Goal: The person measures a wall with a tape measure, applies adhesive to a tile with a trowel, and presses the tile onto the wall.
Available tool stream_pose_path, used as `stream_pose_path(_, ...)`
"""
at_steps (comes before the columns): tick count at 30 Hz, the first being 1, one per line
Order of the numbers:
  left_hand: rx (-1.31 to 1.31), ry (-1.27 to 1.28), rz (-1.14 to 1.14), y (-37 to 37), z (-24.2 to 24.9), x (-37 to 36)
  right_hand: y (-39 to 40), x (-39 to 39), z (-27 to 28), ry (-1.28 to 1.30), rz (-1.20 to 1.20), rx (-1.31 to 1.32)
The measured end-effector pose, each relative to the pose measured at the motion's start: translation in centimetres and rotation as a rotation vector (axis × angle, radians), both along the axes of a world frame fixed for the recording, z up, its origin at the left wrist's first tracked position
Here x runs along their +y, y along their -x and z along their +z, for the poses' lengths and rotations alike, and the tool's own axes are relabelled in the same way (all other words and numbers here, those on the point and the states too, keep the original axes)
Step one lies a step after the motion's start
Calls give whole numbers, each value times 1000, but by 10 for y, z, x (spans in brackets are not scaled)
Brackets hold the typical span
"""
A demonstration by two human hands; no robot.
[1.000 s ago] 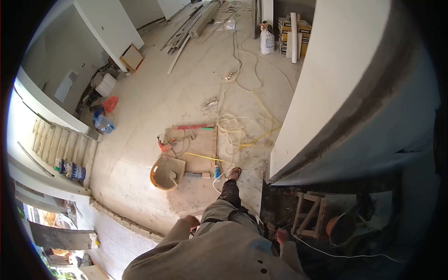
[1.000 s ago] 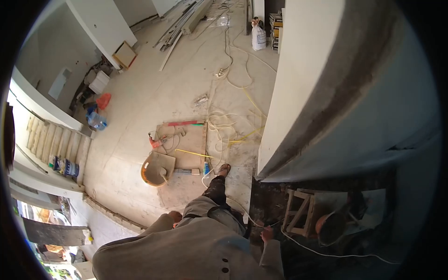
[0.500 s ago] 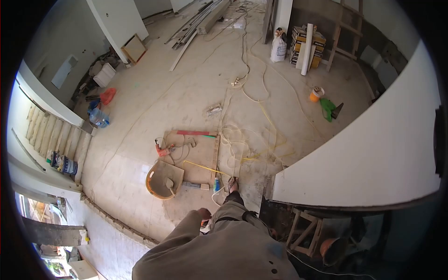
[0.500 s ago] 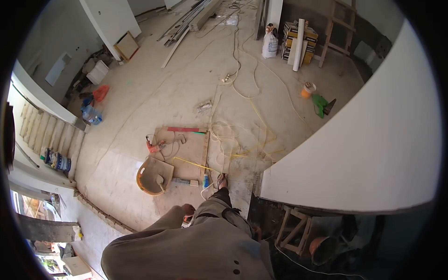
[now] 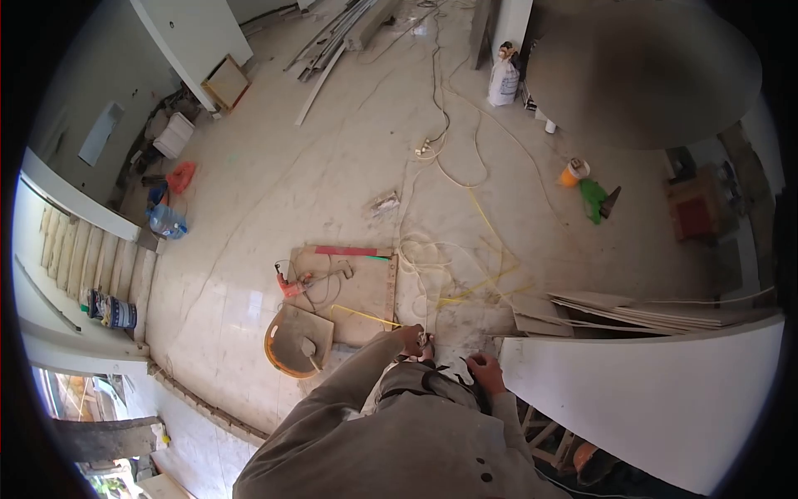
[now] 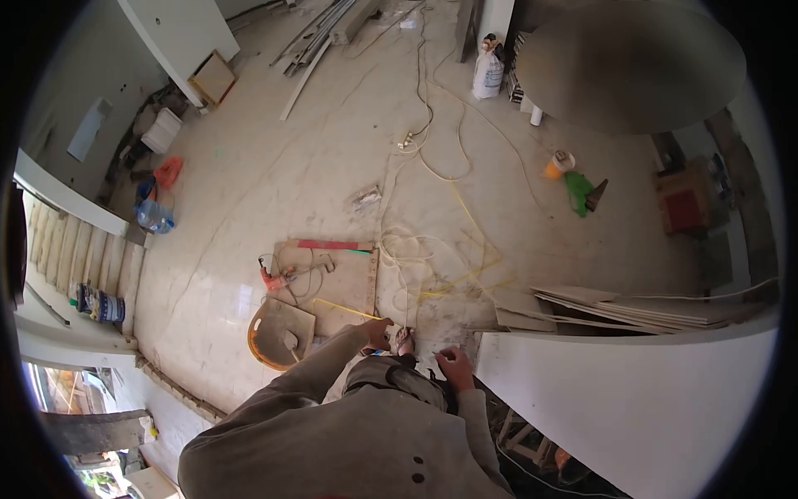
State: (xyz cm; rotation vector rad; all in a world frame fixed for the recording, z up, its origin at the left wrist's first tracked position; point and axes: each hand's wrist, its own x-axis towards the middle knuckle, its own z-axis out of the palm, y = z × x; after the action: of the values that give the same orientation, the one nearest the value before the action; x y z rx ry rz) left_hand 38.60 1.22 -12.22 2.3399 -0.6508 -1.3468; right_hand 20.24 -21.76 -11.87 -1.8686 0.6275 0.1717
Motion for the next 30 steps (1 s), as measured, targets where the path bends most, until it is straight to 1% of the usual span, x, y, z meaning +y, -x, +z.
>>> stream_pose_path(1, 11, 2, -30, -3, 5, -5, -22, 6, 11, -54, 87, -75)
stream_pose_path(2, 18, 3, -39, -8, 14, -8, -42, 13, 18, -59, 125, -71)
stream_pose_path(4, 247, -46, 70, -17, 92, -17, -75, 34, 35, -301, 260, -126)
stream_pose_path(5, 235, -9, 83, -13, 78, -17, -88, 44, 52, -319, 307, -134)
stream_pose_path(6, 216, 27, 84, -14, 57, -16, -97, 52, 56, -336, 356, -120)
stream_pose_path(7, 221, 22, 121, -14, 38, -13, -103, 57, 57, -404, 369, -56)
stream_pose_path(8, 156, 21, 83, -11, 20, -13, -107, 60, 60, -466, 370, 8)
stream_pose_path(9, 90, 21, 35, -10, 20, -12, -111, 61, 68, -440, 397, 16)
stream_pose_path(10, 92, 25, 46, -10, 20, -8, -111, 60, 63, -438, 408, 21)
stream_pose_path(12, 91, 106, 7, -11, 24, 1, -112, 56, 56, -333, 514, -38)
stream_pose_path(15, 89, 160, 8, -6, 23, 7, -113, 60, 59, -389, 546, -27)
stream_pose_path(19, 129, 212, 36, 3, 28, 15, -119, 64, 55, -386, 622, 16)
stream_pose_path(21, 13, 221, 68, 12, 34, 19, -118, 65, 43, -418, 665, -2)
stream_pose_path(23, 154, 160, 135, 12, 24, 21, -117, 70, 37, -448, 607, -10)
stream_pose_path(24, 75, 190, 148, 17, 6, 23, -119, 76, 55, -476, 547, -39)
stream_pose_path(25, 47, 319, 168, 13, 19, 28, -121, 77, 62, -275, 587, -115)
stream_pose_path(26, 185, 294, 208, 3, 49, 28, -124, 78, 61, -290, 557, -140)
stream_pose_path(27, 204, 261, 230, -1, 55, 29, -124, 77, 56, -334, 509, -98)
stream_pose_path(28, 331, 287, 255, -3, 36, 33, -127, 76, 58, -345, 480, -172)
stream_pose_path(29, 346, 303, 251, -7, 38, 33, -128, 72, 46, -289, 486, -197)
stream_pose_path(30, 360, 287, 249, -10, 31, 36, -133, 68, 52, -311, 459, -174)
